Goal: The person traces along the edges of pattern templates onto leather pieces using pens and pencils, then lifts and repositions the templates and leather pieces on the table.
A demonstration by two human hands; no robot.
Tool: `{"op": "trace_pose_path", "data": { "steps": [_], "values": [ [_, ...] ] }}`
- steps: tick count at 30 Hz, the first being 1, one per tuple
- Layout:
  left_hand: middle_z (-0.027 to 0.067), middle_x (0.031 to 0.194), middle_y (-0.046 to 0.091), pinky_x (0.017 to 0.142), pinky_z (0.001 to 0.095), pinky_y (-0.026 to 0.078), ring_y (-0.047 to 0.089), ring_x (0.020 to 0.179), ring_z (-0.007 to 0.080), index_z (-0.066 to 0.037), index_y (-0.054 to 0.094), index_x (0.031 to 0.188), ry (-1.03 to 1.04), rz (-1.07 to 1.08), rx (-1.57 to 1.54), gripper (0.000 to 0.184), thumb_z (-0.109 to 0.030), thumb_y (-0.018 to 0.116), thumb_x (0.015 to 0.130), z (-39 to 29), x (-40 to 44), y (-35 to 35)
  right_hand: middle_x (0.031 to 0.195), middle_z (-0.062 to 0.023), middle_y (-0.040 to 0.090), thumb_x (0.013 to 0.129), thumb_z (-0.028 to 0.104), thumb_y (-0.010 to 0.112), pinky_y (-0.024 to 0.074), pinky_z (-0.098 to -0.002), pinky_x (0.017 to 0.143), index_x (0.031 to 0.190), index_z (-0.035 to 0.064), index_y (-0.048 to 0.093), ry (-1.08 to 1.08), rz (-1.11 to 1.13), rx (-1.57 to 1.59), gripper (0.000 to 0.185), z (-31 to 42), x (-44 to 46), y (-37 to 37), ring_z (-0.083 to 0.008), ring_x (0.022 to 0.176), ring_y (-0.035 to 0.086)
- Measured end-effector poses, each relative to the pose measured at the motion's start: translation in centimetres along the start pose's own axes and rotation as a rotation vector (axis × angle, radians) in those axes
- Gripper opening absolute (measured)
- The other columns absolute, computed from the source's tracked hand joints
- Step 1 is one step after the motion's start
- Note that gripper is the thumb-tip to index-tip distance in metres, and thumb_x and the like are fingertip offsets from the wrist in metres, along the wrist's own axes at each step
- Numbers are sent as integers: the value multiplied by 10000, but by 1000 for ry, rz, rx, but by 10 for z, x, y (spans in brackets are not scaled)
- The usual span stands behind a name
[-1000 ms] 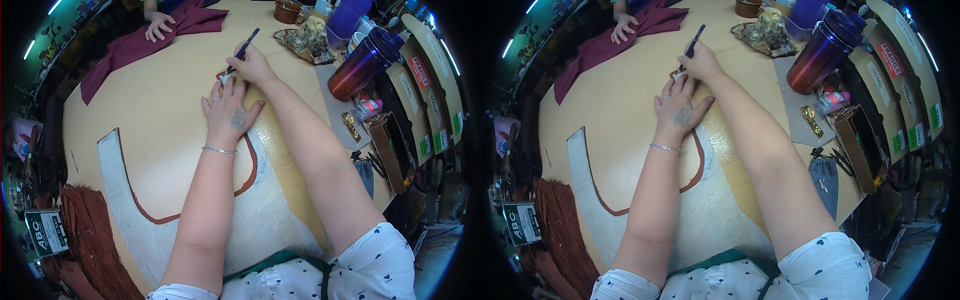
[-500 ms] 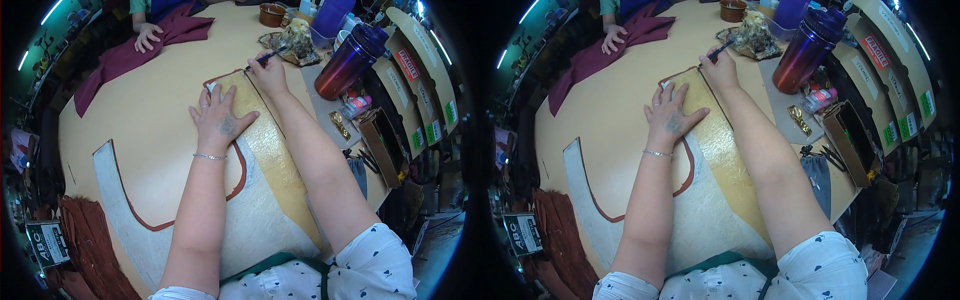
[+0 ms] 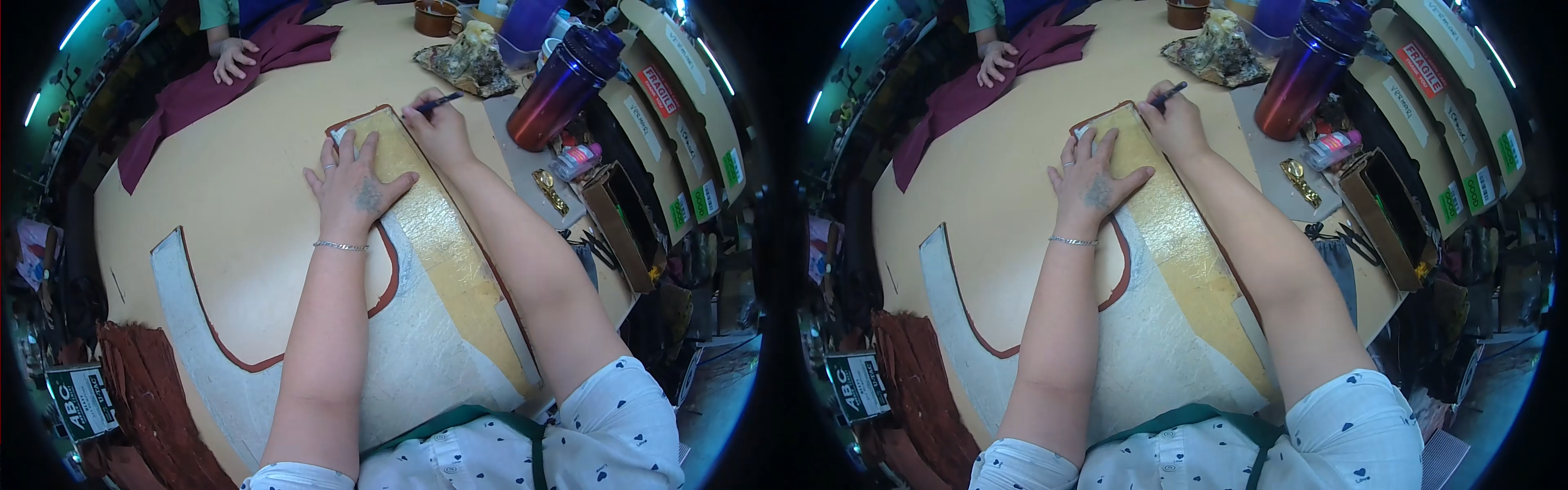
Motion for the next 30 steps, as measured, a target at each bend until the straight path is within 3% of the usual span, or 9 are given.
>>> {"op": "trace_pose_path", "data": {
  "steps": [6, 8, 14, 15, 18, 20, 21, 25, 30],
  "values": [
    [89, 1373, 293, 974, 603, 150, 182, 1295, 297, -207, 420, 1276, 12, -10, 26, 802, -622, 598, 613, 0, 0, 0, 703, -123, 583, 774, 132, 610, 455, -323, 605, 802, 25, 506, 47, 21, -162, 152, 29, -40, -28, -239, 664, 591],
    [87, 1376, 289, 973, 603, 153, 185, 1294, 295, -206, 424, 1274, 9, -23, 30, 793, -618, 596, 617, 0, 0, -1, 721, -105, 579, 781, 116, 607, 450, -297, 602, 799, 16, 511, 125, 67, -148, 139, 41, -93, -54, -195, 652, 572],
    [92, 1371, 292, 949, 610, 196, 207, 1282, 300, -162, 446, 1248, 34, -96, 77, 725, -556, 607, 662, -10, -6, -5, 755, -56, 560, 799, 92, 597, 432, -239, 601, 824, 11, 522, 149, -45, 152, 113, 39, -138, -73, -112, 653, 528],
    [112, 1308, 376, 927, 590, 245, 259, 1256, 307, -140, 501, 1188, 181, -249, 81, 643, -514, 620, 678, -12, -9, -2, 744, -63, 560, 799, 112, 604, 436, -253, 603, 826, 19, 525, 151, -40, 177, 125, 38, -139, -72, -126, 649, 531],
    [127, 1221, 463, 915, 542, 294, 330, 1214, 319, -103, 549, 1114, 435, -139, 121, 586, -492, 627, 681, -43, -48, -5, 743, -82, 571, 792, 131, 611, 440, -271, 606, 831, 28, 528, 121, -29, 42, 138, 45, -138, -77, -163, 649, 548],
    [114, 1159, 520, 937, 597, 255, 344, 1210, 309, -77, 563, 1093, 466, 75, -67, 630, -533, 620, 661, -66, -77, -6, 747, -96, 579, 782, 142, 617, 444, -288, 610, 831, 32, 527, 106, -45, 34, 151, 44, -137, -79, -197, 658, 558],
    [146, 1200, 477, 916, 488, 328, 388, 1179, 314, -12, 530, 1102, 479, 57, 25, 704, -514, 662, 625, -84, -95, -19, 749, -103, 582, 777, 148, 621, 445, -296, 612, 832, 35, 526, 102, -48, 28, 157, 45, -137, -79, -214, 662, 563],
    [186, 1243, 416, 924, 503, 327, 385, 1180, 303, 83, 434, 1154, 383, 201, 142, 977, -587, 709, 497, -98, -114, -5, 754, -111, 587, 760, 143, 633, 450, -312, 619, 826, 38, 522, 153, -50, 18, 166, 47, -140, -79, -248, 680, 572],
    [134, 1164, 454, 918, 465, 372, 396, 1147, 267, 40, 497, 1136, 297, 450, 320, 909, -595, 712, 522, -109, -108, -1, 751, -95, 595, 766, 113, 628, 452, -278, 622, 824, 28, 526, 141, -36, 70, 145, 65, -179, -103, -182, 694, 588]
  ]
}}
Point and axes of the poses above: each hand's wrist, its own x-axis towards the middle knuckle, its own y-axis out of the palm, z = x × y, the point moved 7 cm from there along x, towards the middle knuckle
